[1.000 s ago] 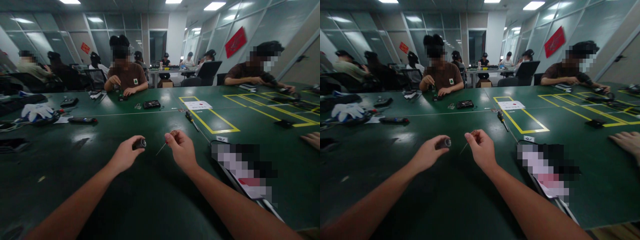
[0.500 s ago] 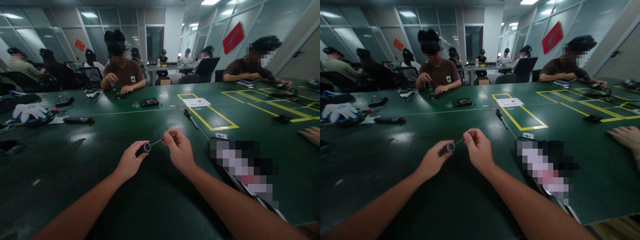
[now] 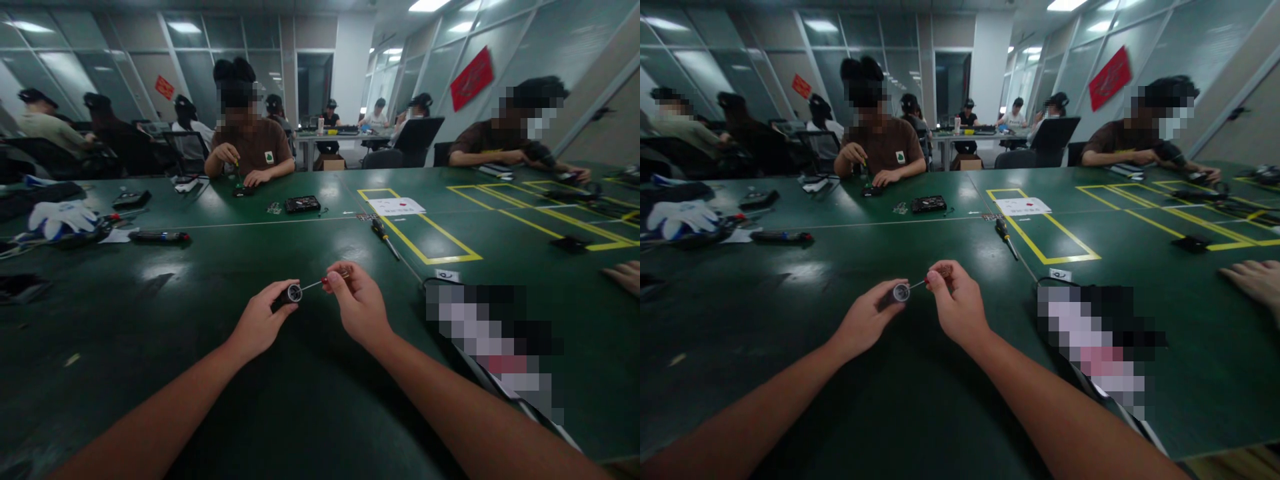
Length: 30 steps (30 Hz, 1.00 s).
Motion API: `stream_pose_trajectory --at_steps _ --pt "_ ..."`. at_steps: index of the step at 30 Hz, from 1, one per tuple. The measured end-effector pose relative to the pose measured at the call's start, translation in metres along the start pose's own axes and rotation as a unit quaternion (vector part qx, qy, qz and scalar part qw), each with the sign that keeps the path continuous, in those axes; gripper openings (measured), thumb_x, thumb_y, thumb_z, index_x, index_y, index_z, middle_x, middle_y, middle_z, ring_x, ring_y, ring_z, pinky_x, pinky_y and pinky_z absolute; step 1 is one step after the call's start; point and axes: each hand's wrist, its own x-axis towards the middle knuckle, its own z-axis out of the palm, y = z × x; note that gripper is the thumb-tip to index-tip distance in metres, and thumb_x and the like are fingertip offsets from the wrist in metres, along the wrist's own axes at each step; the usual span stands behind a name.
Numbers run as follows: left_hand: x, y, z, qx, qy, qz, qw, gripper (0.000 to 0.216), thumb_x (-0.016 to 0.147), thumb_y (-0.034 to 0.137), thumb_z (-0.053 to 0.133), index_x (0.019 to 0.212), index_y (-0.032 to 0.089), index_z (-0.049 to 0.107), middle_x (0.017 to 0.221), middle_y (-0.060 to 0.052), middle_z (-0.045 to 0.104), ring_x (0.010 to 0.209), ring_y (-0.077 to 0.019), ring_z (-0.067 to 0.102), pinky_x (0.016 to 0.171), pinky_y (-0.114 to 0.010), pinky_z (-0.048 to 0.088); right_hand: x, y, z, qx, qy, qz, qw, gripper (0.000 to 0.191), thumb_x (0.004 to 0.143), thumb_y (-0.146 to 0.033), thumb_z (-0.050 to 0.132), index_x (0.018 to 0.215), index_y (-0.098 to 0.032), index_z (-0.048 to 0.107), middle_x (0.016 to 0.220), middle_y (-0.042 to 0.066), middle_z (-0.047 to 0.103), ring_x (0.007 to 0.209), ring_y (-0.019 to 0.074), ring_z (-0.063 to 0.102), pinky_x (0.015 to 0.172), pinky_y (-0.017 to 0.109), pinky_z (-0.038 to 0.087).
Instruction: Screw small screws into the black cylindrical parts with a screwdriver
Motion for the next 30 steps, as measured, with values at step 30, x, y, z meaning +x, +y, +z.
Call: stream_pose_trajectory --at_steps 30 --pt "0.004 0.000 0.000 0.060 0.048 0.049 0.996 0.039 0.090 0.019 0.069 0.129 0.022 0.069 0.130 -0.006 0.070 0.122 -0.0238 0.064 0.111 -0.047 0.048 0.019 0.022 -0.001 0.271 0.087 0.224 0.932 0.030 0.086 -0.052 0.068 0.083 -0.023 0.061 0.066 -0.002 0.058 0.059 0.0158 0.057 0.068 0.036 0.057"
